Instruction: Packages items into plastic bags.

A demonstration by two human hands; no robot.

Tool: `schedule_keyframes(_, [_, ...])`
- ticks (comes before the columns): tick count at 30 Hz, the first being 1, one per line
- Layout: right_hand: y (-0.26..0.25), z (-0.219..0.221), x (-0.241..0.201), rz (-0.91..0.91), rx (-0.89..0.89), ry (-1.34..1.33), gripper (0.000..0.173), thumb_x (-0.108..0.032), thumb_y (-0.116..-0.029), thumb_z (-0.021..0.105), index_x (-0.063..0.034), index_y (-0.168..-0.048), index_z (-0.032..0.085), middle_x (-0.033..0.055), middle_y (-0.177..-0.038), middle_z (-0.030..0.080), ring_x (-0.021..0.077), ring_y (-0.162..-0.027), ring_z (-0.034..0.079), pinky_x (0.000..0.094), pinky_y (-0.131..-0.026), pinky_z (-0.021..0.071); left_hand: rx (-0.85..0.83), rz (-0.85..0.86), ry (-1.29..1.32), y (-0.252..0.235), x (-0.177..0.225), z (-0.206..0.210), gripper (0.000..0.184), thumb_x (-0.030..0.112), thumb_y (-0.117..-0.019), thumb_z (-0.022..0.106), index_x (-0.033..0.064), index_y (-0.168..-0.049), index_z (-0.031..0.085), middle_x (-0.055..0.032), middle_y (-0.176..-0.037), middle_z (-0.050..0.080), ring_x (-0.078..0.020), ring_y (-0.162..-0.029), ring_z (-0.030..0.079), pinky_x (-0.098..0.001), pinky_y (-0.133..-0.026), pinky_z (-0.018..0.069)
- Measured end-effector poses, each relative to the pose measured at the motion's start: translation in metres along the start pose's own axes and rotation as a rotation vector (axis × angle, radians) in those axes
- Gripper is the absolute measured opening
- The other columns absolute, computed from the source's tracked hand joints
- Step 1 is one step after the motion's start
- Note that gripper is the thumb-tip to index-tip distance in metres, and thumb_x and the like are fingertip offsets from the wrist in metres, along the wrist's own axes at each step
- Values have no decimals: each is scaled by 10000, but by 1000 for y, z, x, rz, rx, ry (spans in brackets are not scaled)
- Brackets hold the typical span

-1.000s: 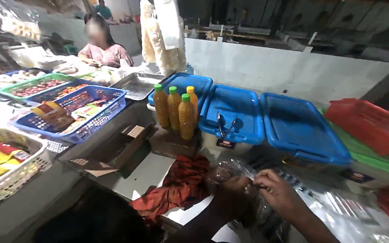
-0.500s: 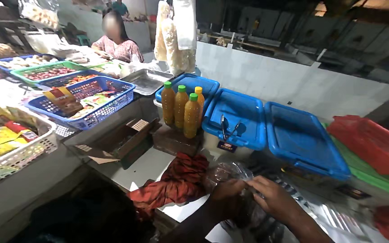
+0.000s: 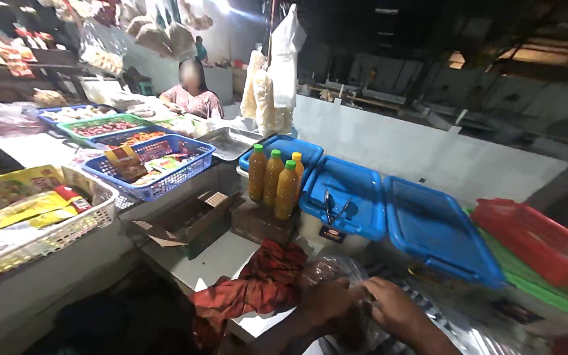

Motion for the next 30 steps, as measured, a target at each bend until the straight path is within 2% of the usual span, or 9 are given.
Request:
schedule_keyframes(3, [-3,-1,-1,-32,41,60,348,-219,-929,672,-76,-1245,699,138,-1242,701,307,-1214,644,482,-1075,500,-75,-135,161,-3,0,-6,425,398,-1101,411,213,-1449,572,-132,-1388,623,-351,-1217,627,-600,-1026,486])
schedule_keyframes(6, [-4,-9,0,-116,125,93,335,-271,-936,676,-41,-1176,715,160,-1180,719,332,-1158,674,497,-1028,532,-67,-2,21,-5,6,-13,431,218,-1086,456,245,-1514,494,-164,-1378,615,-385,-1181,639,-590,-982,511])
schedule_keyframes(11, [-8,-8,4,-153,115,38,303,-209,-940,657,-71,-1202,723,157,-1183,716,322,-1133,683,490,-1008,546,54,-62,127,-16,-15,-8,461,446,-1080,436,94,-1210,704,-141,-1144,717,-296,-1058,685,-524,-949,533])
schedule_keyframes(14, [-14,1,7,-105,0,42,343,-138,-932,655,-139,-1269,720,148,-1248,686,313,-1187,651,480,-1043,525,350,146,-112,-27,-42,19,287,357,-1058,514,219,-1158,745,-47,-1029,746,-200,-934,710,-419,-853,581])
schedule_keyframes(18, [-22,0,2,-56,-57,88,361,-118,-877,698,-86,-1237,707,137,-1237,686,304,-1199,641,475,-1054,511,421,253,-220,-19,-24,8,265,237,-1039,556,229,-1263,699,-79,-1048,751,-235,-915,730,-413,-798,606])
schedule_keyframes(22, [-19,0,13,-39,146,-227,315,-165,-970,570,3,-1208,691,189,-1185,696,328,-1132,669,510,-1018,528,275,78,74,-15,-27,-12,351,195,-967,661,49,-1285,626,-180,-1220,672,-319,-1137,656,-484,-988,530])
schedule_keyframes(24, [-18,0,21,-43,222,-407,319,-199,-979,554,-9,-1191,697,153,-1146,715,263,-1079,689,470,-983,553,349,33,132,-13,-35,-17,384,279,-869,758,85,-1178,640,-111,-1132,680,-248,-1080,651,-447,-960,536])
schedule_keyframes(28, [-21,4,31,-112,171,-472,268,-214,-953,627,-73,-1161,720,74,-1119,721,155,-1033,692,364,-941,581,293,43,124,-10,-25,-19,361,265,-956,681,115,-1282,642,-98,-1119,718,-222,-1047,690,-439,-943,559])
schedule_keyframes(30, [-20,0,26,-140,181,-341,277,-141,-945,592,-58,-1179,715,107,-1152,712,208,-1067,688,406,-963,570,374,-13,276,-16,-25,-25,271,352,-983,658,137,-1124,746,-36,-1019,753,-129,-964,706,-360,-914,571])
Point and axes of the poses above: each hand's wrist, its own y-axis away from the middle knuckle, its own z-axis out of the palm, x = y × z, the point moved 5 cm from there along -y, towards the middle knuckle
